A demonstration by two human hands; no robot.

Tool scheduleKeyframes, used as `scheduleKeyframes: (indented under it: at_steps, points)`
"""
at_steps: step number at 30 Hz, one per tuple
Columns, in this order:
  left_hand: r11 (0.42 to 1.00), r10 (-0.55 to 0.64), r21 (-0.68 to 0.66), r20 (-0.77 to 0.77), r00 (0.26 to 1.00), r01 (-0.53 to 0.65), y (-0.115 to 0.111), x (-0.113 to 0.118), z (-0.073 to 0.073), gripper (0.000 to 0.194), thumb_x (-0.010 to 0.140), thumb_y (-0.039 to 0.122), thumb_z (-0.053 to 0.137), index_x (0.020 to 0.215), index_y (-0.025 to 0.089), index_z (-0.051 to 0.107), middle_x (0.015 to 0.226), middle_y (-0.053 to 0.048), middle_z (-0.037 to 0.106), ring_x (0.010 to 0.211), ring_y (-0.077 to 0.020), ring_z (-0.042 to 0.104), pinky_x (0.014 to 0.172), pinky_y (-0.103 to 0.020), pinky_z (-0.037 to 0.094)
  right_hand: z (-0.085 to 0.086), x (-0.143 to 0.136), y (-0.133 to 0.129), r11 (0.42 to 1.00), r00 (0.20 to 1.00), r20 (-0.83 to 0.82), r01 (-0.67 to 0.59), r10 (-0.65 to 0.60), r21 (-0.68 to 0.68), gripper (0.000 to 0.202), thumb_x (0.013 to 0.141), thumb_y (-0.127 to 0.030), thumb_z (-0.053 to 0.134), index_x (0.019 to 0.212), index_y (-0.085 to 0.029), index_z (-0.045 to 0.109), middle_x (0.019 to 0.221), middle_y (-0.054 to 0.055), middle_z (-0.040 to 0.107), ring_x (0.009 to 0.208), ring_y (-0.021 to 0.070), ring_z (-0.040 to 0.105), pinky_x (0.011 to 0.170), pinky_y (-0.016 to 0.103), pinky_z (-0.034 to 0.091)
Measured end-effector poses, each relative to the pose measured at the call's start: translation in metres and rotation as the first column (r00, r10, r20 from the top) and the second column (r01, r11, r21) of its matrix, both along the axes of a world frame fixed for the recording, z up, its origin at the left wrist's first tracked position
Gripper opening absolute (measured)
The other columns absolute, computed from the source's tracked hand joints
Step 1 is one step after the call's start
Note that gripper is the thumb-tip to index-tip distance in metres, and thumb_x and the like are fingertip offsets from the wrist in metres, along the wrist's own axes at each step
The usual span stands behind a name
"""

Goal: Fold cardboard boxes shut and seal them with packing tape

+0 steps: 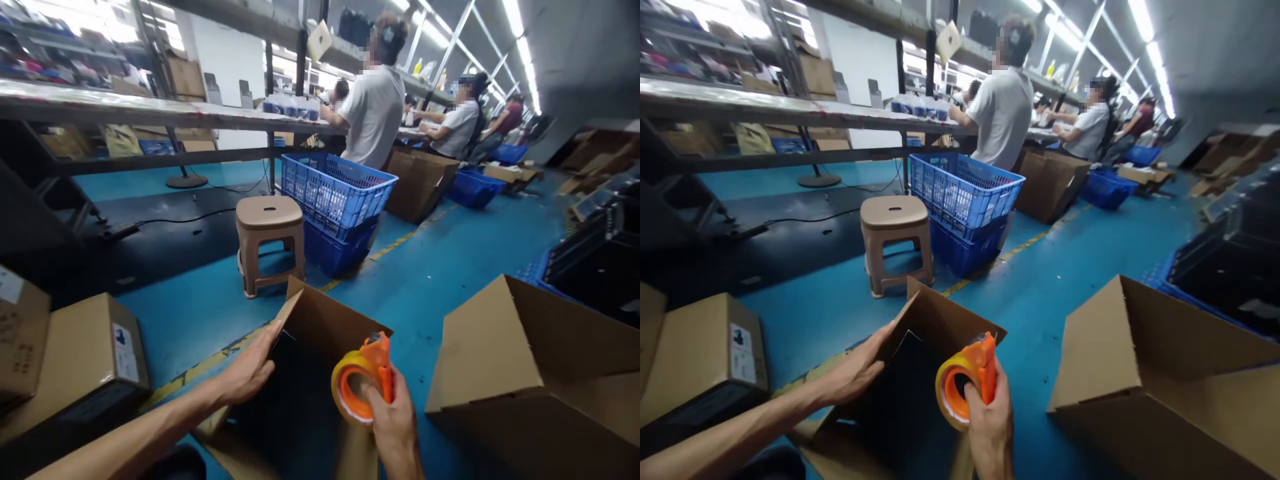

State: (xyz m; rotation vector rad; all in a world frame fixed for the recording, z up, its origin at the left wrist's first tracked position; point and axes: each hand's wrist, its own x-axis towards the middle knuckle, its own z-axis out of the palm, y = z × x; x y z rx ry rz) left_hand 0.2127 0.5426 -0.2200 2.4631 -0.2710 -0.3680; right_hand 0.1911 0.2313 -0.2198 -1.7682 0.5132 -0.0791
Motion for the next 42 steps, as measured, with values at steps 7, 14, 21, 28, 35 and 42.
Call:
scheduleKeyframes:
  at_steps: [7, 14, 21, 28, 35, 42]
  points:
    - [0.972, -0.041, 0.227, -0.112, 0.993, 0.066, -0.043, -0.016, 0.002, 0.090, 0.081, 0.011, 0.049, 0.162, 0.001, 0.012, 0.171, -0.024, 0.017, 0.158, -0.0322, 0.019, 0.130, -0.046, 0.021, -0.001, 0.000, 0.026, 0.997, 0.996, 0.052, -0.065, 0.067, -0.040, 0.076, 0.063, -0.051, 0.064, 0.130, -0.018, 0.056, 0.123, 0.013, 0.069, 0.115, 0.0355, 0.064, 0.102, 0.047, 0.047]
    - [0.914, -0.103, 0.380, -0.119, 0.988, 0.141, -0.070, -0.028, -0.010, 0.101, 0.068, 0.009, 0.061, 0.160, 0.000, 0.021, 0.164, -0.032, 0.026, 0.152, -0.0445, 0.030, 0.122, -0.051, 0.037, -0.038, 0.014, 0.061, 0.924, 0.993, 0.043, -0.119, 0.111, 0.363, 0.059, 0.063, -0.045, 0.071, 0.117, -0.019, 0.067, 0.098, 0.003, 0.077, 0.094, 0.0273, 0.070, 0.084, 0.037, 0.055]
    - [0.867, -0.147, 0.453, -0.164, 0.975, 0.207, -0.086, -0.046, -0.006, 0.099, 0.062, 0.017, 0.068, 0.155, 0.011, 0.035, 0.156, -0.029, 0.038, 0.138, -0.0496, 0.045, 0.102, -0.063, 0.053, -0.073, 0.010, 0.054, 0.896, 0.999, -0.019, 0.036, -0.031, 0.442, 0.053, 0.061, -0.045, 0.072, 0.103, -0.014, 0.072, 0.090, 0.004, 0.077, 0.088, 0.0259, 0.070, 0.077, 0.037, 0.055]
    - [0.877, -0.192, 0.408, -0.191, 0.963, 0.256, -0.074, -0.041, -0.005, 0.092, 0.070, 0.023, 0.064, 0.156, 0.013, 0.034, 0.158, -0.028, 0.035, 0.143, -0.0482, 0.041, 0.102, -0.064, 0.053, -0.089, 0.012, 0.049, 0.864, 0.999, 0.036, 0.008, -0.030, 0.503, 0.047, 0.063, -0.038, 0.075, 0.105, -0.017, 0.075, 0.095, 0.002, 0.080, 0.099, 0.0251, 0.072, 0.088, 0.037, 0.057]
    - [0.895, -0.192, 0.373, -0.168, 0.967, 0.243, -0.074, -0.037, -0.016, 0.077, 0.075, 0.033, 0.064, 0.148, 0.016, 0.045, 0.152, -0.026, 0.043, 0.137, -0.0485, 0.046, 0.097, -0.070, 0.054, -0.101, 0.011, 0.044, 0.855, 0.999, -0.013, 0.037, -0.036, 0.517, 0.046, 0.057, -0.040, 0.079, 0.095, -0.015, 0.077, 0.087, 0.004, 0.080, 0.089, 0.0268, 0.074, 0.071, 0.035, 0.061]
    - [0.884, -0.207, 0.384, -0.189, 0.960, 0.266, -0.077, -0.033, -0.027, 0.082, 0.079, 0.029, 0.063, 0.156, 0.027, 0.034, 0.161, -0.023, 0.033, 0.145, -0.0466, 0.038, 0.099, -0.071, 0.051, -0.108, 0.012, 0.042, 0.841, 0.999, -0.047, 0.047, -0.025, 0.540, 0.056, 0.054, -0.041, 0.080, 0.101, -0.013, 0.075, 0.089, 0.005, 0.080, 0.087, 0.0260, 0.074, 0.071, 0.034, 0.060]
